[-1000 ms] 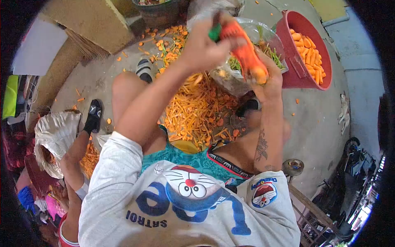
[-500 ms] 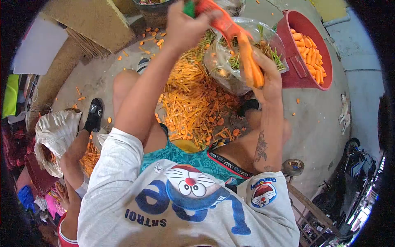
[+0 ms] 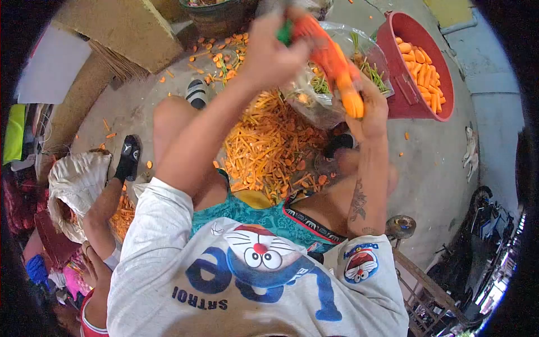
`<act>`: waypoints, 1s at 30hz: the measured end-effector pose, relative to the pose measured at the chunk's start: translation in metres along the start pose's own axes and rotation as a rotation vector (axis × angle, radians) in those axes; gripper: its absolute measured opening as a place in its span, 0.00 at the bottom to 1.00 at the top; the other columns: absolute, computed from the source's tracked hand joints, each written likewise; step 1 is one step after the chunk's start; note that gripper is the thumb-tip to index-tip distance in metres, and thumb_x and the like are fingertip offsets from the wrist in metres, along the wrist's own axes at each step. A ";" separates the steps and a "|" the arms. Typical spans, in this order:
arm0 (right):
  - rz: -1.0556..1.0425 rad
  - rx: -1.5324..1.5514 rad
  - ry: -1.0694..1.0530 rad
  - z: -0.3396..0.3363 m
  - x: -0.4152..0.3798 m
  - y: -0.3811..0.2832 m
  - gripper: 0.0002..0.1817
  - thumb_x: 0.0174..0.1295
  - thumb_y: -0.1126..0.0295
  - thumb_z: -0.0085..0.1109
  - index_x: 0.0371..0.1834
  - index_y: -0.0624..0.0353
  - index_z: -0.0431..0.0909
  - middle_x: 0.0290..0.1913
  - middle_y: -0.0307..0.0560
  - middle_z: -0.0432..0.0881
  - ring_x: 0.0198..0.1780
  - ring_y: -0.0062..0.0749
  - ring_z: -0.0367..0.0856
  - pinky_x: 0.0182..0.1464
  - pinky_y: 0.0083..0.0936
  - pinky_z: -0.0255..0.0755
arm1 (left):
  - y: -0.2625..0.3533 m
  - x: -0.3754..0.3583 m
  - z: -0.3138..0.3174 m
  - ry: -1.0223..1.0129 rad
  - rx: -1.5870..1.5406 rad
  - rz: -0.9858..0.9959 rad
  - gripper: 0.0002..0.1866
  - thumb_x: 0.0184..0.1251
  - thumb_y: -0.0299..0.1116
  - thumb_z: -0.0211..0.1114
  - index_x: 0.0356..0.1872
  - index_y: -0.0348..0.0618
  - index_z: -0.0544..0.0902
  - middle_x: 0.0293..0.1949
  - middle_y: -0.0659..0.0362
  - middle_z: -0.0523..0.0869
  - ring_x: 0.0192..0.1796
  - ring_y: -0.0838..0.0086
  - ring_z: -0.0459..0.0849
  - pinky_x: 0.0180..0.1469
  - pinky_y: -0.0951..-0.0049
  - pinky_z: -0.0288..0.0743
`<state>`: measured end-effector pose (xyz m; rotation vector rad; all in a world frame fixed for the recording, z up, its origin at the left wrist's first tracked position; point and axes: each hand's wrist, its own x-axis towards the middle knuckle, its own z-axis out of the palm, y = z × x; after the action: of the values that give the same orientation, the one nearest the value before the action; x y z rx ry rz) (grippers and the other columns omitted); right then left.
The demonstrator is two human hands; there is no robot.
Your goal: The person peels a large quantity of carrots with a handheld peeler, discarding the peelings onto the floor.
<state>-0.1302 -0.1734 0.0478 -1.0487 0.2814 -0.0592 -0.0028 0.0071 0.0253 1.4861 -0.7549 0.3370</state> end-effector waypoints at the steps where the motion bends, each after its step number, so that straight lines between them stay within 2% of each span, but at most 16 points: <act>1: 0.065 -0.023 -0.138 -0.011 -0.001 0.003 0.24 0.77 0.63 0.49 0.70 0.65 0.72 0.52 0.47 0.82 0.43 0.26 0.82 0.35 0.21 0.74 | -0.009 0.010 -0.015 0.061 0.211 -0.017 0.12 0.66 0.34 0.77 0.43 0.39 0.85 0.33 0.65 0.87 0.35 0.83 0.83 0.40 0.77 0.79; 2: 0.065 -0.021 -0.139 -0.012 0.000 0.005 0.24 0.77 0.63 0.49 0.70 0.65 0.72 0.52 0.47 0.82 0.43 0.26 0.82 0.35 0.21 0.74 | -0.009 0.020 -0.029 0.109 0.078 -0.142 0.08 0.71 0.32 0.72 0.41 0.40 0.82 0.33 0.62 0.87 0.33 0.78 0.85 0.37 0.73 0.80; 4: 0.050 0.050 -0.191 -0.017 0.007 0.007 0.28 0.76 0.64 0.50 0.75 0.68 0.68 0.55 0.48 0.83 0.49 0.27 0.83 0.50 0.24 0.77 | 0.002 0.031 -0.036 0.246 -0.111 -0.386 0.06 0.76 0.30 0.67 0.40 0.40 0.80 0.32 0.59 0.86 0.31 0.74 0.87 0.35 0.69 0.81; 8: 0.092 0.190 -0.402 -0.040 0.019 0.010 0.30 0.75 0.64 0.53 0.75 0.72 0.66 0.59 0.50 0.83 0.54 0.29 0.84 0.59 0.25 0.77 | -0.011 -0.009 0.005 0.114 0.136 -0.191 0.12 0.65 0.34 0.77 0.43 0.39 0.85 0.34 0.65 0.88 0.36 0.82 0.83 0.40 0.76 0.79; 10: -0.009 -0.011 -0.014 0.011 -0.005 -0.006 0.30 0.75 0.63 0.54 0.74 0.72 0.68 0.57 0.49 0.84 0.52 0.27 0.84 0.54 0.24 0.79 | 0.020 -0.017 0.015 -0.140 -0.220 0.026 0.12 0.64 0.33 0.78 0.42 0.40 0.85 0.34 0.65 0.88 0.36 0.82 0.83 0.41 0.76 0.79; 13: 0.072 0.016 -0.222 -0.009 0.000 -0.003 0.29 0.74 0.63 0.55 0.72 0.72 0.70 0.58 0.50 0.83 0.51 0.27 0.85 0.55 0.25 0.80 | -0.012 0.011 -0.015 0.112 -0.053 -0.179 0.11 0.63 0.30 0.78 0.42 0.41 0.85 0.33 0.66 0.86 0.36 0.82 0.83 0.41 0.76 0.79; 14: 0.041 -0.030 -0.123 -0.006 -0.002 0.000 0.28 0.74 0.63 0.56 0.71 0.72 0.71 0.57 0.50 0.84 0.51 0.26 0.85 0.54 0.23 0.81 | -0.013 0.013 -0.020 0.111 -0.049 -0.175 0.11 0.63 0.30 0.78 0.42 0.41 0.85 0.33 0.66 0.86 0.36 0.82 0.83 0.41 0.76 0.79; 16: 0.053 0.028 -0.187 -0.023 0.008 0.005 0.27 0.74 0.63 0.56 0.70 0.71 0.72 0.55 0.49 0.85 0.50 0.26 0.85 0.54 0.22 0.81 | -0.004 0.020 -0.024 0.263 -0.360 -0.315 0.07 0.75 0.31 0.69 0.40 0.40 0.80 0.33 0.59 0.86 0.31 0.73 0.87 0.36 0.69 0.82; 18: 0.067 0.084 -0.242 -0.023 0.011 0.004 0.27 0.74 0.63 0.56 0.69 0.71 0.73 0.53 0.49 0.85 0.49 0.26 0.85 0.54 0.22 0.81 | 0.010 -0.004 0.004 0.140 -0.258 -0.190 0.07 0.69 0.29 0.73 0.40 0.40 0.82 0.33 0.62 0.86 0.34 0.78 0.85 0.38 0.73 0.80; 20: -0.021 0.004 0.072 0.006 0.002 -0.002 0.25 0.75 0.63 0.55 0.68 0.70 0.74 0.49 0.47 0.86 0.45 0.24 0.86 0.46 0.21 0.83 | 0.013 -0.012 0.014 0.019 -0.158 -0.077 0.09 0.64 0.28 0.78 0.39 0.41 0.84 0.32 0.66 0.86 0.36 0.83 0.83 0.41 0.77 0.79; 21: -0.014 0.000 0.077 -0.002 0.001 -0.001 0.25 0.75 0.63 0.55 0.68 0.70 0.74 0.49 0.47 0.86 0.45 0.24 0.86 0.46 0.21 0.83 | 0.011 -0.011 0.013 -0.017 -0.120 -0.050 0.09 0.63 0.28 0.78 0.39 0.41 0.84 0.33 0.66 0.86 0.36 0.83 0.83 0.41 0.77 0.79; 23: 0.066 -0.018 -0.161 -0.020 -0.001 0.001 0.24 0.78 0.61 0.51 0.66 0.69 0.74 0.48 0.49 0.84 0.39 0.27 0.81 0.35 0.21 0.73 | 0.002 -0.003 -0.001 -0.046 -0.078 -0.038 0.09 0.63 0.28 0.78 0.38 0.41 0.84 0.33 0.65 0.87 0.36 0.83 0.83 0.41 0.77 0.78; 26: 0.075 0.022 -0.183 -0.014 -0.001 0.000 0.25 0.77 0.61 0.52 0.68 0.68 0.74 0.49 0.48 0.85 0.39 0.26 0.83 0.34 0.22 0.73 | -0.012 0.019 -0.025 0.156 -0.085 -0.114 0.08 0.74 0.31 0.70 0.40 0.39 0.80 0.33 0.58 0.87 0.33 0.73 0.88 0.37 0.69 0.83; 28: 0.061 0.035 -0.189 -0.024 0.010 0.004 0.25 0.76 0.61 0.52 0.68 0.68 0.74 0.50 0.48 0.85 0.40 0.25 0.83 0.35 0.22 0.74 | -0.002 0.002 -0.013 0.192 -0.080 -0.329 0.10 0.61 0.28 0.79 0.37 0.42 0.85 0.33 0.65 0.87 0.36 0.83 0.83 0.41 0.77 0.78; 29: 0.060 0.053 -0.182 -0.033 0.013 0.009 0.25 0.76 0.61 0.53 0.69 0.68 0.74 0.51 0.48 0.86 0.40 0.25 0.84 0.36 0.23 0.76 | 0.008 -0.007 -0.004 0.186 -0.082 -0.331 0.10 0.61 0.28 0.79 0.37 0.42 0.85 0.33 0.65 0.87 0.36 0.83 0.83 0.41 0.77 0.78; 30: 0.060 0.052 -0.177 -0.019 0.007 0.004 0.25 0.76 0.61 0.53 0.69 0.68 0.74 0.51 0.48 0.86 0.40 0.25 0.84 0.36 0.23 0.76 | 0.030 -0.014 0.005 0.006 -0.108 -0.127 0.11 0.61 0.29 0.80 0.39 0.42 0.85 0.33 0.65 0.87 0.36 0.83 0.83 0.41 0.78 0.78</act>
<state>-0.1283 -0.1889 0.0337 -0.9864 0.1500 0.0800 -0.0334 0.0083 0.0384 1.4231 -0.6606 0.2019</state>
